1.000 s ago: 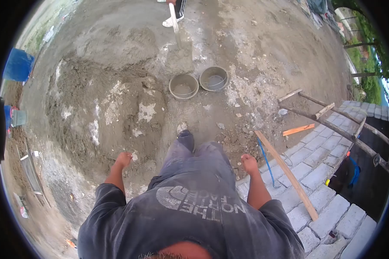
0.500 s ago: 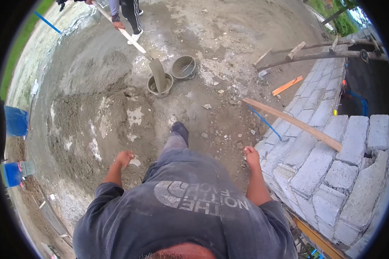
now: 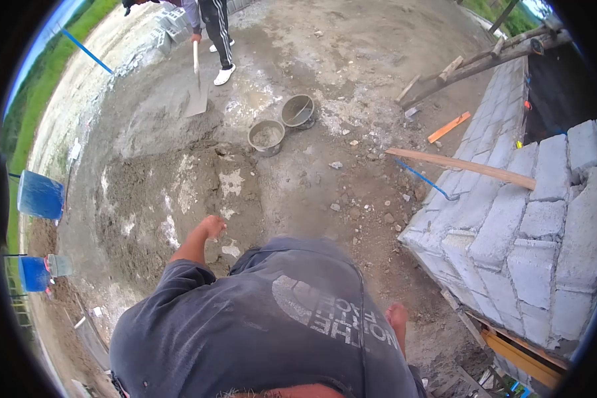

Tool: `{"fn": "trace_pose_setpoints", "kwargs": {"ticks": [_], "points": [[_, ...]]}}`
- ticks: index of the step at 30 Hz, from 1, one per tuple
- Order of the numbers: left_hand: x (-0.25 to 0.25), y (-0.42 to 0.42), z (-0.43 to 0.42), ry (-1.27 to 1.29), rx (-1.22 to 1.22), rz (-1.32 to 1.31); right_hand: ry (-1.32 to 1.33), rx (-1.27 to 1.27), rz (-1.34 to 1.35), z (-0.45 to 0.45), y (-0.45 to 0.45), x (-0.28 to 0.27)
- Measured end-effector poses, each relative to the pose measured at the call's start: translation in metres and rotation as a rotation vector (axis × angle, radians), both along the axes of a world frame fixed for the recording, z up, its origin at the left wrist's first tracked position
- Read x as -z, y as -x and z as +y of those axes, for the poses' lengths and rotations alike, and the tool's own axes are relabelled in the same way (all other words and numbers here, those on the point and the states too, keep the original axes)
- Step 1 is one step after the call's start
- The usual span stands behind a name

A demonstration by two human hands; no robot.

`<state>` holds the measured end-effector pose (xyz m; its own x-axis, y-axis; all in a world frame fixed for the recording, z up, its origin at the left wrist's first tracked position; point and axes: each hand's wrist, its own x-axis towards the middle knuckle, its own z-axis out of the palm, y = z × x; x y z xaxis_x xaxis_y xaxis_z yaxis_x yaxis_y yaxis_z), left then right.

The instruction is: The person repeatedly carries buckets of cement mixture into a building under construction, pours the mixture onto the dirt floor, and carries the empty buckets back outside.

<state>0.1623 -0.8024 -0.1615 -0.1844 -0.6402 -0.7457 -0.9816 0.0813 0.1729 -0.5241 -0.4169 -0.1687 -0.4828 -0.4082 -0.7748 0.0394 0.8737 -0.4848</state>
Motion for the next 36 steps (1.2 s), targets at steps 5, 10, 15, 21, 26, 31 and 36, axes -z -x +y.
{"fn": "trace_pose_setpoints", "kwargs": {"ticks": [5, 10, 15, 21, 26, 31, 36], "points": [[-0.054, -0.003, -0.017, 0.177, -0.249, 0.184, 0.034, 0.145, -0.053, 0.028, -0.077, -0.012], [-0.041, -0.046, 0.033, 0.285, -0.355, 0.341, -0.042, 0.055, -0.123, 0.062, -0.113, -0.044], [0.052, -0.141, 0.163, -0.008, -0.178, 0.053, -0.019, 0.029, -0.226, 0.076, -0.126, -0.066], [0.111, -0.222, 0.291, -0.184, 0.424, -0.067, -0.113, -0.176, -0.052, 0.036, -0.131, -0.072], [0.045, -0.167, 0.289, -0.069, -0.319, 0.069, -0.030, -0.262, -0.019, 0.016, -0.116, -0.041], [0.055, -0.126, 0.279, 0.120, -0.197, 0.354, 0.230, -0.224, 0.052, 0.039, -0.095, -0.047], [0.058, -0.084, 0.260, -0.003, -0.410, 0.315, 0.246, -0.026, 0.062, 0.151, -0.063, -0.037]]}}
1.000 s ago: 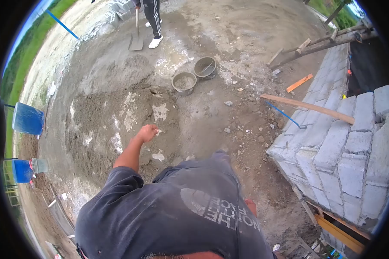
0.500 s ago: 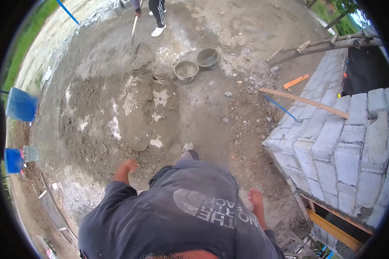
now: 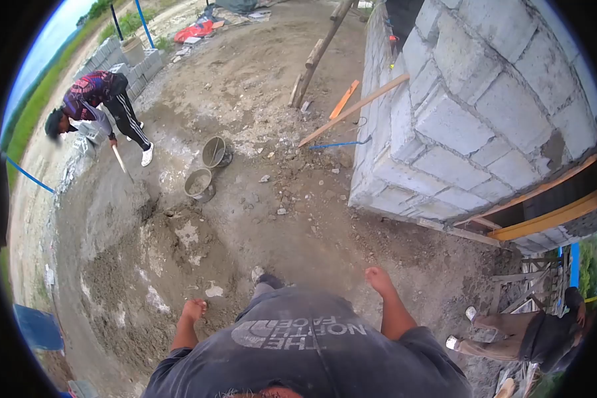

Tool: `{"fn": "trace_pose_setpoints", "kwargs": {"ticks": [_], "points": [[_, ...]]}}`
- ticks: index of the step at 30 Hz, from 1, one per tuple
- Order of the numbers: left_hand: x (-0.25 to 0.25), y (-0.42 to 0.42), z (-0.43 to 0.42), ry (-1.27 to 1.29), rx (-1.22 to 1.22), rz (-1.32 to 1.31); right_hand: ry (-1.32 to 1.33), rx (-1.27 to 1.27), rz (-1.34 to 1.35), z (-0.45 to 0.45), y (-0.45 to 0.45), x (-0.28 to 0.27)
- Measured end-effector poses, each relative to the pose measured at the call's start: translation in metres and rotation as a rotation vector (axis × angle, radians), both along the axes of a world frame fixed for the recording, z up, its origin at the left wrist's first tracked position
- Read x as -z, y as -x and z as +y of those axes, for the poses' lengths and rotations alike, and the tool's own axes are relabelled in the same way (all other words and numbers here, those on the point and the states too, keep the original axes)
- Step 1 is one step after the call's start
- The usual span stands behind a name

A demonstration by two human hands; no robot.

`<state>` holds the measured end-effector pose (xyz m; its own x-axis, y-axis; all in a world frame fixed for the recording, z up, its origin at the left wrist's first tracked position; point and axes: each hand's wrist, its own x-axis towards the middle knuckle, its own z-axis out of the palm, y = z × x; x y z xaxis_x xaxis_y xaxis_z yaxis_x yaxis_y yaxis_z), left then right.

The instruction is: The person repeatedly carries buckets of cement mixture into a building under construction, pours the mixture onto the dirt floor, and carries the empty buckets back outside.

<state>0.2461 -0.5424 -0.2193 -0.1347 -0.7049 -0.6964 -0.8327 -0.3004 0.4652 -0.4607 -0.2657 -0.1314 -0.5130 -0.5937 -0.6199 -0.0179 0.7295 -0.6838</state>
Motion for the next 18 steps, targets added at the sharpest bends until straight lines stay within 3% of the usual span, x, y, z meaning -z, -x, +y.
{"fn": "trace_pose_setpoints", "kwargs": {"ticks": [1, 3, 5, 8, 11, 12, 14, 15, 18], "points": [[-0.014, 0.012, -0.001, 0.040, 0.025, -0.029, -0.043, 0.051, -0.022, 0.039, 0.007, 0.011], [-0.093, 0.061, 0.001, 0.116, 0.062, -0.087, -0.091, -0.281, 0.181, 0.136, 0.023, 0.063], [-0.096, 0.067, 0.007, 0.042, -0.016, -0.007, -0.219, -0.412, 0.209, 0.207, 0.015, 0.075], [-0.084, 0.059, 0.019, 0.015, -0.031, 0.007, -0.337, 0.071, -0.220, 0.272, -0.008, 0.081], [-0.082, 0.043, 0.029, -0.129, -0.058, 0.043, -0.254, 0.465, -0.553, 0.303, -0.029, 0.103], [-0.083, 0.040, 0.031, -0.198, -0.083, 0.074, -0.287, 0.504, -0.492, 0.283, -0.044, 0.078], [-0.034, -0.004, 0.019, -0.169, 0.165, 0.015, -0.346, 0.584, -0.365, 0.245, -0.069, 0.039], [-0.017, -0.014, 0.008, -0.147, 0.292, -0.011, -0.306, 0.578, -0.334, 0.233, -0.075, 0.038], [-0.014, -0.021, -0.019, -0.192, 0.318, 0.043, -0.205, 0.577, -0.255, 0.202, -0.102, 0.036]]}}
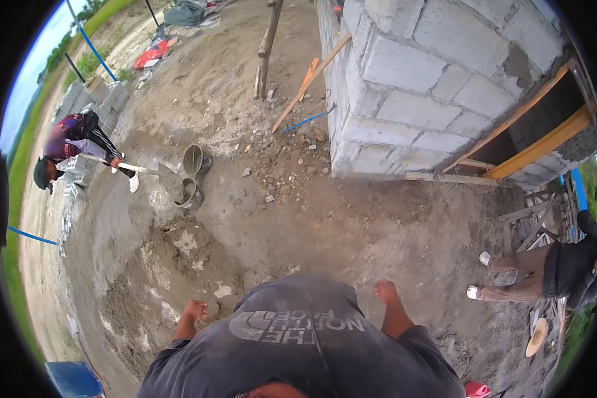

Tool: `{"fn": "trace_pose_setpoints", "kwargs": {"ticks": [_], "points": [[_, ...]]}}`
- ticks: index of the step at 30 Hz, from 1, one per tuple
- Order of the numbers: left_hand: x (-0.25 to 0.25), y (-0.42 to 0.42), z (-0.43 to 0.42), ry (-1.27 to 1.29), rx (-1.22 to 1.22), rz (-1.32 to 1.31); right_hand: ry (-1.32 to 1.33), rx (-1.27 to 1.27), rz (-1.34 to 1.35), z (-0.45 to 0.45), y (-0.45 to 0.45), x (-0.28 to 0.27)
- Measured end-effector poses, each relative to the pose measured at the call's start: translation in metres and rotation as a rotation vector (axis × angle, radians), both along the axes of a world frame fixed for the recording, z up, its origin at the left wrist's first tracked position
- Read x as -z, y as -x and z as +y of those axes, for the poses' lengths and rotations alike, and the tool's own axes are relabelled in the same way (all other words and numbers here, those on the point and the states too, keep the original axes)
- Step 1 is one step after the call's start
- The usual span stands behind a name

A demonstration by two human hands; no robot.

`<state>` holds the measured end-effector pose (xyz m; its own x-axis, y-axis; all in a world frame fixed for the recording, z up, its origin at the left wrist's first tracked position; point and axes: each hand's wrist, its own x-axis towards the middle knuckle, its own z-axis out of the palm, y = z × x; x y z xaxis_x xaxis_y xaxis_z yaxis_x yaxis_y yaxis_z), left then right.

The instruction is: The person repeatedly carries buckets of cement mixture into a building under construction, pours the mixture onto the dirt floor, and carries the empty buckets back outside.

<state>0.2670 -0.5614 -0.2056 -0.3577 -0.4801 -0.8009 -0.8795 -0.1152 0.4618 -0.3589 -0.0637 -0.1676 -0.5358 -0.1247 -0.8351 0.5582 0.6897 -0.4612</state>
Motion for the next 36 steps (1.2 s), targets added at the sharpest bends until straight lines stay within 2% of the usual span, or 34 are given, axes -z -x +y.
{"fn": "trace_pose_setpoints", "kwargs": {"ticks": [3, 5, 7, 9, 11, 13, 16, 18, 21, 22, 24, 25, 27, 28, 30, 35, 36], "points": [[-0.002, 0.002, -0.039, 0.185, 0.026, 0.072, 0.090, -0.023, 0.043, -0.029, -0.033, -0.008], [-0.028, 0.020, -0.060, 0.154, -0.255, -0.005, 0.179, -0.112, 0.020, -0.028, -0.051, 0.006], [-0.101, 0.055, -0.071, 0.366, 0.051, -0.044, 0.144, -0.174, 0.040, -0.026, -0.073, 0.003], [-0.119, 0.065, -0.070, 0.402, -0.018, -0.027, 0.099, -0.219, 0.028, -0.027, -0.099, 0.003], [-0.112, 0.048, -0.074, 0.375, -0.052, -0.039, 0.037, -0.233, 0.006, -0.013, -0.112, 0.002], [-0.073, 0.024, -0.070, 0.279, -0.045, -0.075, -0.009, -0.064, -0.068, -0.025, -0.136, -0.043], [-0.042, -0.015, -0.050, 0.301, 0.163, -0.136, -0.041, -0.047, -0.026, -0.007, -0.152, -0.062], [0.049, -0.077, -0.044, 0.523, 0.894, -0.173, -0.066, -0.043, -0.002, 0.004, -0.157, -0.067], [0.038, -0.093, -0.027, 0.342, 1.085, -0.281, -0.085, -0.018, 0.020, 0.011, -0.156, -0.071], [0.031, -0.093, -0.024, 0.374, 1.084, -0.272, -0.086, -0.009, 0.023, 0.018, -0.154, -0.062], [0.012, -0.088, -0.017, 0.439, 1.081, -0.260, 0.042, -0.431, 0.259, 0.042, -0.139, -0.021], [0.002, -0.083, -0.015, 0.416, 0.850, -0.259, 0.107, -0.639, 0.381, 0.045, -0.135, -0.016], [-0.015, -0.068, -0.010, 0.361, 0.392, -0.241, 0.048, -0.347, 0.160, 0.025, -0.126, -0.019], [-0.015, -0.066, -0.006, 0.356, 0.259, -0.175, 0.017, -0.204, 0.049, 0.015, -0.119, -0.025], [-0.003, -0.061, 0.000, 0.342, -0.003, -0.042, 0.088, -0.234, 0.144, 0.009, -0.101, -0.022], [0.003, -0.034, 0.043, 0.350, 0.006, 0.118, 0.167, -0.232, 0.355, 0.025, -0.075, -0.007], [-0.002, -0.030, 0.054, 0.347, 0.023, 0.112, 0.180, -0.250, 0.417, 0.041, -0.069, 0.017]]}}
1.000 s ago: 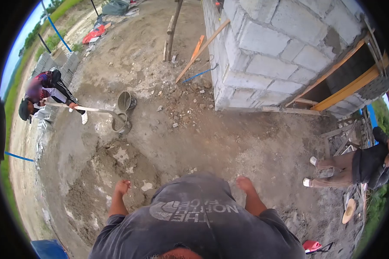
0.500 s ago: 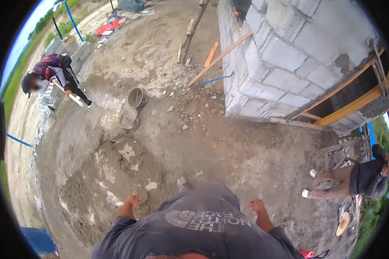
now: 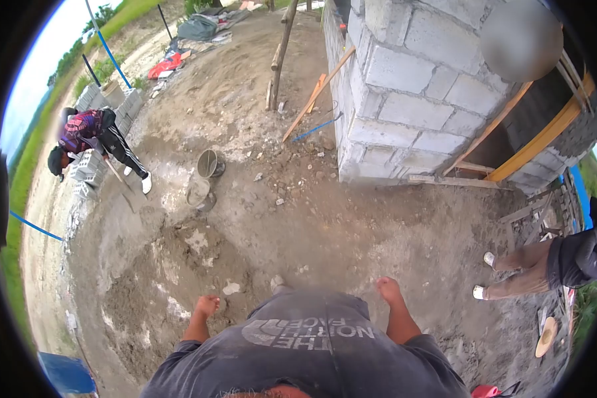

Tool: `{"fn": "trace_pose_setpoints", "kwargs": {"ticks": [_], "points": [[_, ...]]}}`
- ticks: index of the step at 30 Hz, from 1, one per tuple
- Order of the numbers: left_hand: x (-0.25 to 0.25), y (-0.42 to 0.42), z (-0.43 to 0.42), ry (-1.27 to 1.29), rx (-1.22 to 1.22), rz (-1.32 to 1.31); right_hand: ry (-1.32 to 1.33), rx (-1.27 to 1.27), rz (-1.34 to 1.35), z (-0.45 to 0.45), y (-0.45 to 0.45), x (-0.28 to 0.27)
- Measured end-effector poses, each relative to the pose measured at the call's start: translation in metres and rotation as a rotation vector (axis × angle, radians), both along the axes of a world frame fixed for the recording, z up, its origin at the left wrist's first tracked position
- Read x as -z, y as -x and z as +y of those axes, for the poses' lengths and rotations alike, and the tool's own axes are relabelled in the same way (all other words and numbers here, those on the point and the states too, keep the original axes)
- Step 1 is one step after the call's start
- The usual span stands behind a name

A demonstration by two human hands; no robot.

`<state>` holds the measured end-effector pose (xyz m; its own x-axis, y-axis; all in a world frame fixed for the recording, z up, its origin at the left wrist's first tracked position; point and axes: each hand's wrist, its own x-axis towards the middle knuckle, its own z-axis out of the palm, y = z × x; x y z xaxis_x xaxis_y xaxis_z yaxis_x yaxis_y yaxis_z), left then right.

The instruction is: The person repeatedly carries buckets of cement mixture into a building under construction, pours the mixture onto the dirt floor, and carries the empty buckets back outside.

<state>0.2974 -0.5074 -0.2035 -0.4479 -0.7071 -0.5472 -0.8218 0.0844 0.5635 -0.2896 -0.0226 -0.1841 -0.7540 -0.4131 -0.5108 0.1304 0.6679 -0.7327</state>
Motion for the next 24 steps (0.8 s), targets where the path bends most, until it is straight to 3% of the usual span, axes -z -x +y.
{"fn": "trace_pose_setpoints", "kwargs": {"ticks": [1, 4, 6, 8, 9, 11, 12, 14, 15, 18, 20, 21, 24], "points": [[-0.001, -0.002, 0.011, 0.003, -0.001, 0.002, 0.017, -0.018, 0.061, 0.017, 0.000, 0.015], [-0.002, -0.002, 0.045, 0.030, 0.044, -0.058, -0.069, -0.099, -0.223, 0.067, -0.007, 0.015], [-0.033, 0.000, 0.079, 0.062, 0.140, -0.207, -0.171, 0.038, -0.396, 0.086, -0.022, -0.021], [-0.043, -0.004, 0.111, -0.058, -0.002, -0.239, -0.147, 0.051, -0.484, 0.134, -0.019, 0.025], [-0.046, -0.008, 0.122, -0.116, -0.070, -0.257, -0.144, -0.138, -0.418, 0.158, -0.013, 0.043], [-0.022, -0.033, 0.148, -0.083, 0.070, -0.290, -0.128, -0.495, -0.283, 0.194, -0.009, 0.061], [-0.014, -0.041, 0.156, -0.066, 0.147, -0.303, -0.138, -0.360, -0.392, 0.197, -0.010, 0.061], [-0.034, -0.034, 0.169, 0.057, 0.680, -0.559, -0.157, -0.084, -0.589, 0.201, -0.005, 0.060], [-0.049, -0.025, 0.175, 0.137, 0.949, -0.658, -0.107, -0.273, -0.360, 0.208, 0.003, 0.070], [0.006, -0.055, 0.171, -0.073, 0.666, -0.519, -0.142, -0.065, -0.384, 0.171, 0.002, 0.017], [-0.015, -0.031, 0.161, 0.093, 0.829, -0.600, -0.136, 0.069, -0.396, 0.144, 0.005, -0.010], [-0.041, -0.009, 0.156, 0.181, 0.905, -0.643, -0.140, 0.019, -0.329, 0.133, 0.013, -0.011], [-0.059, 0.030, 0.145, -0.074, -0.090, -0.204, -0.141, -0.039, -0.227, 0.112, 0.026, -0.018]]}}
